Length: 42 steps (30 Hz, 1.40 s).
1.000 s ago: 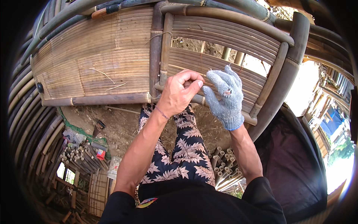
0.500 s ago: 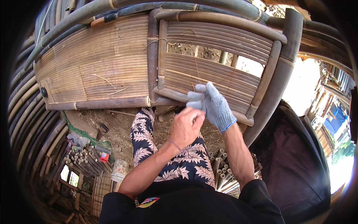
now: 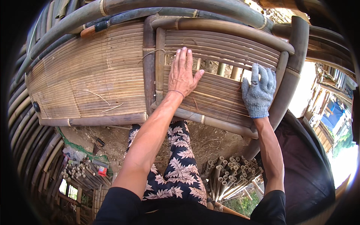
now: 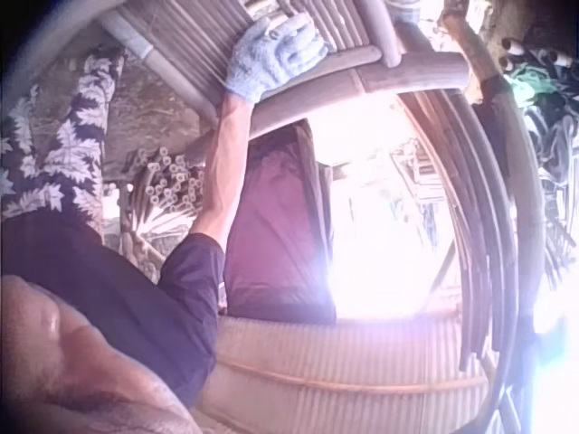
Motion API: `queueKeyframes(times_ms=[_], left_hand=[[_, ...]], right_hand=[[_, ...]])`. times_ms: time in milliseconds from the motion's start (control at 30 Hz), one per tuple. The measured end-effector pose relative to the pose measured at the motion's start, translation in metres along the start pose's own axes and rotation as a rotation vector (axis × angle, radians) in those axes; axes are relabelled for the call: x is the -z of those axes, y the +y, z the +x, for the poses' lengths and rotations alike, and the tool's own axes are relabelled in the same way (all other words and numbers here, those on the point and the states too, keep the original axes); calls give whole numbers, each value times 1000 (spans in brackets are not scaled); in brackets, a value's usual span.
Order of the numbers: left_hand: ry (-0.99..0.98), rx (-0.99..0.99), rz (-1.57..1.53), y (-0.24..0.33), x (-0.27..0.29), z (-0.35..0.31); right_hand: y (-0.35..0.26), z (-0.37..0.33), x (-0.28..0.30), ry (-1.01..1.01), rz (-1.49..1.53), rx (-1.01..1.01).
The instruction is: The person ties bamboo slats to a wooden frame using a cord, handles a piece of red netting, and then trims the excess cord with a knife.
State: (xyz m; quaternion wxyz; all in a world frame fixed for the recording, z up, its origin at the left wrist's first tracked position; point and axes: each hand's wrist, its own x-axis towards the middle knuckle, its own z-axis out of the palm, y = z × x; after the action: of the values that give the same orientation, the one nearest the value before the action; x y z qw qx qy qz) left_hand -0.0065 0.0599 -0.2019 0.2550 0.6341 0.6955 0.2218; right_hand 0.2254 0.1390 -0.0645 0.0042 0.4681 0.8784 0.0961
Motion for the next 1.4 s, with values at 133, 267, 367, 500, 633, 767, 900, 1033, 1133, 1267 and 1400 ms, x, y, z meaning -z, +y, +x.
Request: queueKeyframes(times_ms=[133,267,367,500,633,767,900,1033,1133,1267,1400], left_hand=[[59,2,97,1,-10,-18],[-103,38,-61,-10,4,-6],[-144,-116,-74,-40,13,15],[-104,-221,-46,-53,12,20],[-12,-118,110,-48,29,16],[59,-87,62,37,29,-23],[-56,99,-304,142,5,-35],[-330,224,-246,164,21,-17],[-540,259,-411,178,78,-54],[-914,421,-840,142,114,-33],[-982,43,-1085,225,145,-100]], right_hand=[[-9,8,11,-180,-10,-47],[-10,1,8,-328,-27,-33],[-8,6,16,-244,88,-7],[-10,-14,26,101,289,-191],[-53,-43,57,-258,412,-624],[-82,-86,45,-215,584,-865],[-87,-89,68,-245,763,-1056],[-68,-95,69,-117,1230,-1310],[-42,-79,66,-262,1979,-1677],[-22,-23,140,-441,1771,-1233],[-8,-31,132,-215,756,-825]])
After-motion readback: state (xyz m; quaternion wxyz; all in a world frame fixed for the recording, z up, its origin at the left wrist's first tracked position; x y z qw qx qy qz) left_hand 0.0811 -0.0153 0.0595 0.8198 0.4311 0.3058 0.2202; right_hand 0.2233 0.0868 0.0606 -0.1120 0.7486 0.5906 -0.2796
